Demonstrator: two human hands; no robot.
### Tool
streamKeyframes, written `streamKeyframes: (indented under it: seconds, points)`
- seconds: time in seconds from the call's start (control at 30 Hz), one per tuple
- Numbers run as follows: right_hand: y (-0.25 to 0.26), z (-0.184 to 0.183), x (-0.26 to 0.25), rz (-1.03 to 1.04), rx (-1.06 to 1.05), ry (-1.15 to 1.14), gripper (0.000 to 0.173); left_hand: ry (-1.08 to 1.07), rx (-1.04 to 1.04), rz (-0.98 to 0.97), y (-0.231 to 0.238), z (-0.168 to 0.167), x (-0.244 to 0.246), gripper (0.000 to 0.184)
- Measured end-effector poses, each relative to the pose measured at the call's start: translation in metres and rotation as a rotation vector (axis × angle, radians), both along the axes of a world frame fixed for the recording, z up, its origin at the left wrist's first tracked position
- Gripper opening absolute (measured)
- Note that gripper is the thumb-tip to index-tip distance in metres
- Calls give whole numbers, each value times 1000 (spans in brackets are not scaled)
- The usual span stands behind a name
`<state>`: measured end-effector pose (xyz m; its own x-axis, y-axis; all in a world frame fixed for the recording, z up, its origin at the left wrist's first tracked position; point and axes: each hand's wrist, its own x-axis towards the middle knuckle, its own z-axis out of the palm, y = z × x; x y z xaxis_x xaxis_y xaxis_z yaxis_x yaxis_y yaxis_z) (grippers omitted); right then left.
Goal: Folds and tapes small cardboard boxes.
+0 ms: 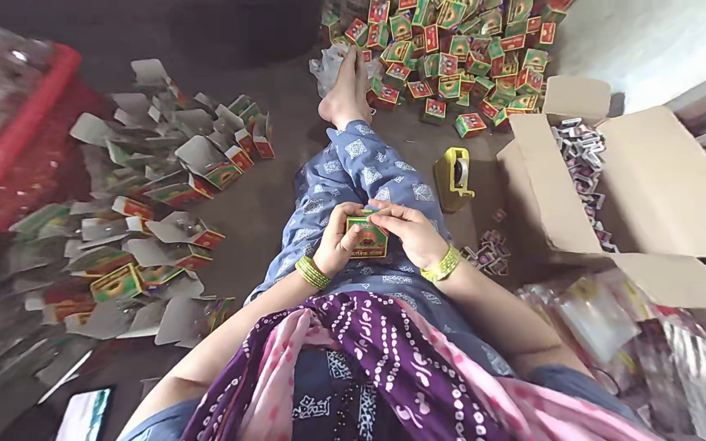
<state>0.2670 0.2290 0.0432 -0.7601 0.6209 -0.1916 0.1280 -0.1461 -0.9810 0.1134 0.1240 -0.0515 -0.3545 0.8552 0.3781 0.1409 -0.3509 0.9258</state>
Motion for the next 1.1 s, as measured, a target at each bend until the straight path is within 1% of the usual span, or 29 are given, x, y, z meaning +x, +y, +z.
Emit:
streamKeyframes:
  seconds: [0.07, 0.1, 0.23, 0.27, 0.33, 0.37, 0.4, 0.43, 0.47, 0.5, 0.57, 0.63, 0.67, 0.7, 0.77, 0.83, 0.87, 0.93, 0.97, 1.0, 1.07, 1.1]
  points:
    - [-1, -7, -4, -46, -32, -7, 27, -37, -10, -11, 0, 1, 2, 45]
    - [-1, -9, -5, -70, -35, -12, 25, -48, -10, -9, 1, 3, 3, 42]
    - [1, -15, -8, -128, 5, -59, 16, -25, 12, -15, 1, 5, 4, 51]
    - [1, -17, -9, -156, 5, -68, 19, -16, 9, -22, 0, 5, 4, 54]
    - [3, -18, -9, -213, 4, -92, 54, 12, -6, -54, 0, 7, 4, 59]
    - [4, -18, -10, -245, 14, -102, 65, 41, -31, -75, -2, 9, 4, 62]
    - [6, -20, -9, -258, 38, -96, 67, 71, -64, -89, -4, 13, 5, 64]
    - [6, -22, -9, -231, 80, -74, 61, 89, -87, -96, -6, 16, 4, 66]
    - [6, -24, -8, -170, 138, -48, 50, 87, -93, -99, -8, 19, 3, 66]
    - [4, -27, -6, -82, 214, -34, 44, 64, -93, -108, -10, 22, 1, 66]
    - [3, -33, -1, 94, 405, -39, 45, -5, -107, -144, -12, 27, -8, 64]
    - [2, -40, 0, 143, 621, -53, 49, -33, -219, -128, -16, 34, -26, 68]
    - [1, -42, 0, 138, 653, -66, 50, 4, -297, -48, -20, 37, -38, 69]
    - [1, -42, 0, 130, 631, -73, 50, 72, -367, 95, -26, 38, -53, 66]
    - [1, -42, 0, 113, 543, -68, 51, 196, -501, 497, -44, 37, -84, 60]
    - [1, -41, 0, 95, 485, -67, 53, 193, -701, 867, -69, 39, -115, 66]
    - [1, -41, 0, 92, 477, -71, 55, 132, -799, 989, -83, 42, -130, 72]
    - [2, -42, -1, 116, 474, -96, 63, 34, -939, 1146, -109, 40, -156, 82]
    - [4, -42, -1, 145, 463, -109, 65, 19, -992, 1196, -121, 35, -167, 84]
    - [7, -40, -1, 175, 443, -120, 62, 14, -1047, 1214, -130, 29, -175, 84]
    - [11, -32, -1, 234, 359, -170, 53, 38, -1161, 1154, -144, 18, -189, 83]
    - [13, -24, -1, 274, 274, -206, 49, 64, -1214, 1098, -148, 14, -194, 78]
